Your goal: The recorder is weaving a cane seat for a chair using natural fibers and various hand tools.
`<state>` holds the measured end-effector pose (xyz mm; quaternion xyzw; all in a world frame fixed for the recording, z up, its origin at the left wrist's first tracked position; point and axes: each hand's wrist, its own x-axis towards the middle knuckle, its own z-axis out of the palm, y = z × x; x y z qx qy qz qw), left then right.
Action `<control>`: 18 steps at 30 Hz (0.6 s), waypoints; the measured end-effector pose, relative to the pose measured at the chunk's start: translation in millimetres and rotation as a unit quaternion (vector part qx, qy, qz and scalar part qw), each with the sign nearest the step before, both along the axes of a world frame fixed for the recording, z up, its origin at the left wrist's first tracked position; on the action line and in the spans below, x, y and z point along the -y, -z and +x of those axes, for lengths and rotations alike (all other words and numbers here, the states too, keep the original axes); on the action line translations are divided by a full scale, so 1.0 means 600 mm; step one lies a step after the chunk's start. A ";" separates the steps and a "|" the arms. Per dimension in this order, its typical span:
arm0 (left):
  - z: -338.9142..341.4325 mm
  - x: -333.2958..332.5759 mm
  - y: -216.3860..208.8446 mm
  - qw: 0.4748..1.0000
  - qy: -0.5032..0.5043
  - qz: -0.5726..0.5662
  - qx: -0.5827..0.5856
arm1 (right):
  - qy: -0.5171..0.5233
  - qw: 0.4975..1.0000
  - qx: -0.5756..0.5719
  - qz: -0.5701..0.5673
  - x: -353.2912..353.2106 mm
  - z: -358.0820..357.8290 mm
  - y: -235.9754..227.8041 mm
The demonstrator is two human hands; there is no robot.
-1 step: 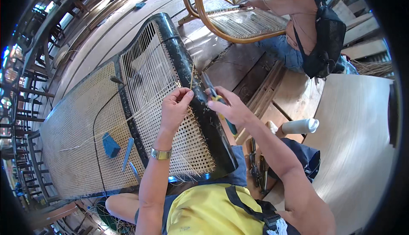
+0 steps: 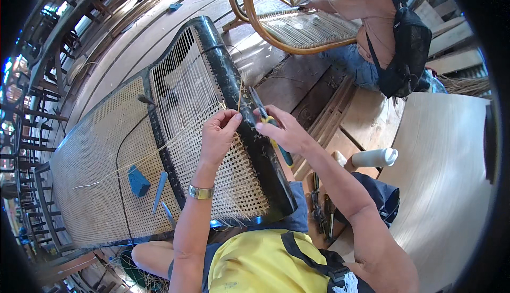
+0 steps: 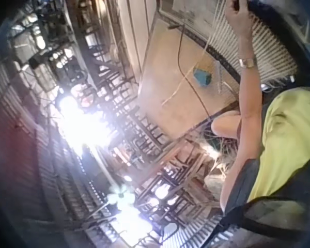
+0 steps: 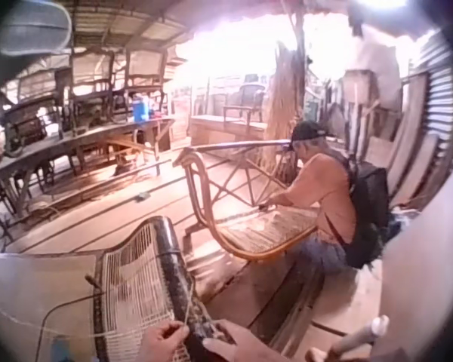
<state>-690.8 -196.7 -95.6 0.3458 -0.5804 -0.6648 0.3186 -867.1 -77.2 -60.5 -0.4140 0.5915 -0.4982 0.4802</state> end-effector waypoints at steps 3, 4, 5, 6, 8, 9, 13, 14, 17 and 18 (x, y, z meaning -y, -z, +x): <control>0.004 0.001 -0.004 1.000 0.007 -0.001 -0.002 | -0.004 0.999 -0.038 0.017 0.038 0.005 0.005; 0.005 0.002 -0.003 1.000 0.005 0.000 -0.005 | 0.004 0.999 -0.037 0.014 0.043 0.007 0.006; 0.005 0.002 -0.002 1.000 0.005 0.001 -0.008 | 0.005 0.999 -0.037 0.014 0.046 0.007 0.005; 0.006 0.003 0.000 1.000 0.005 0.000 -0.008 | 0.009 0.999 -0.029 0.022 0.048 0.008 0.003; 0.008 0.003 0.003 1.000 0.006 -0.006 0.001 | 0.015 0.999 -0.020 0.028 0.051 0.007 0.001; 0.009 0.003 0.003 1.000 0.006 -0.007 0.001 | 0.004 0.999 -0.022 0.037 0.052 0.005 0.001; 0.005 0.000 -0.001 1.000 0.014 -0.005 0.007 | -0.001 0.998 -0.046 0.032 0.053 0.008 0.002; 0.002 -0.001 -0.002 1.000 0.019 -0.007 0.003 | 0.000 0.998 -0.046 0.033 0.051 0.008 -0.001; -0.003 -0.003 0.003 1.000 0.015 0.002 0.013 | 0.020 0.995 0.071 0.070 0.041 0.011 -0.020; -0.005 -0.005 0.001 1.000 0.014 0.003 0.012 | 0.059 0.993 0.072 0.076 0.024 0.004 -0.027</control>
